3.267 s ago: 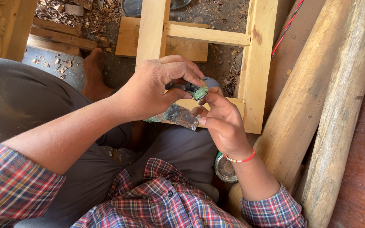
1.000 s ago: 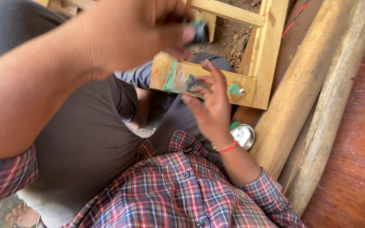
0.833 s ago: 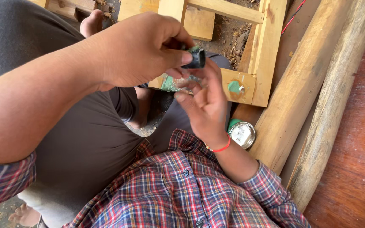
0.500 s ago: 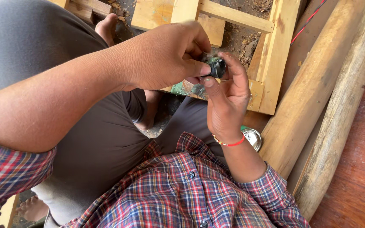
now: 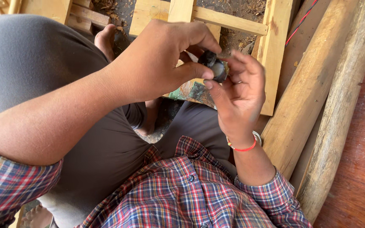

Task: The person applies a green paste from a container onto the joints of a wooden frame, spreading it with their fingers and a small metal piece.

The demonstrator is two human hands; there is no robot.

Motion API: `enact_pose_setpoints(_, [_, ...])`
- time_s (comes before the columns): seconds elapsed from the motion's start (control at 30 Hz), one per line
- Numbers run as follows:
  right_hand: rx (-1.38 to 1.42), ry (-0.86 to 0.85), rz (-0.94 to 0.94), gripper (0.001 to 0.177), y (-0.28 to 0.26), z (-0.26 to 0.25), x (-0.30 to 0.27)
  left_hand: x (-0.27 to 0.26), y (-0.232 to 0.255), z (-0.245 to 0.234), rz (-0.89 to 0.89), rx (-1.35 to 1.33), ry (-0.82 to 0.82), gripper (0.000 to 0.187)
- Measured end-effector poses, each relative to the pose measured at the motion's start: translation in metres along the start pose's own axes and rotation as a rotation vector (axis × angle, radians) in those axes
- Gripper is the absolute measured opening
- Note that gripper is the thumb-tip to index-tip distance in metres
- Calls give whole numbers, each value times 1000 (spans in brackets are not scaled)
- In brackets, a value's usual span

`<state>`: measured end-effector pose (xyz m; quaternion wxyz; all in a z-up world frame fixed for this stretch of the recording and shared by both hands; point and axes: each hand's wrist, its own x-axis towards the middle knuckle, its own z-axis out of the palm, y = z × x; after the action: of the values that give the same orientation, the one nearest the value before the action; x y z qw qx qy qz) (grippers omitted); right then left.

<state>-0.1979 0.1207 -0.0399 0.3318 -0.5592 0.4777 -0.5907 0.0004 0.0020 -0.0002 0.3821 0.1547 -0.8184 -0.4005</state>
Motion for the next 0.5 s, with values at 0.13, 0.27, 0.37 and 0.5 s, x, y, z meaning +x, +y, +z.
enact_pose_setpoints(0.13, [39, 15, -5, 41, 0, 0, 0, 1, 4, -2, 23, 15, -15, 37])
enact_pose_setpoints(0.27, [26, 19, -36, 40, 6, -2, -2, 2, 7, -2, -80, 36, -64, 37])
enact_pose_setpoints(0.37, [-20, 8, -83, 40, 10, -8, -3, 3, 5, -2, 60, 104, -36, 39])
enact_pose_setpoints(0.5, [-28, 5, -123, 40, 12, -10, -3, 2, 3, -3, 111, 75, -19, 39])
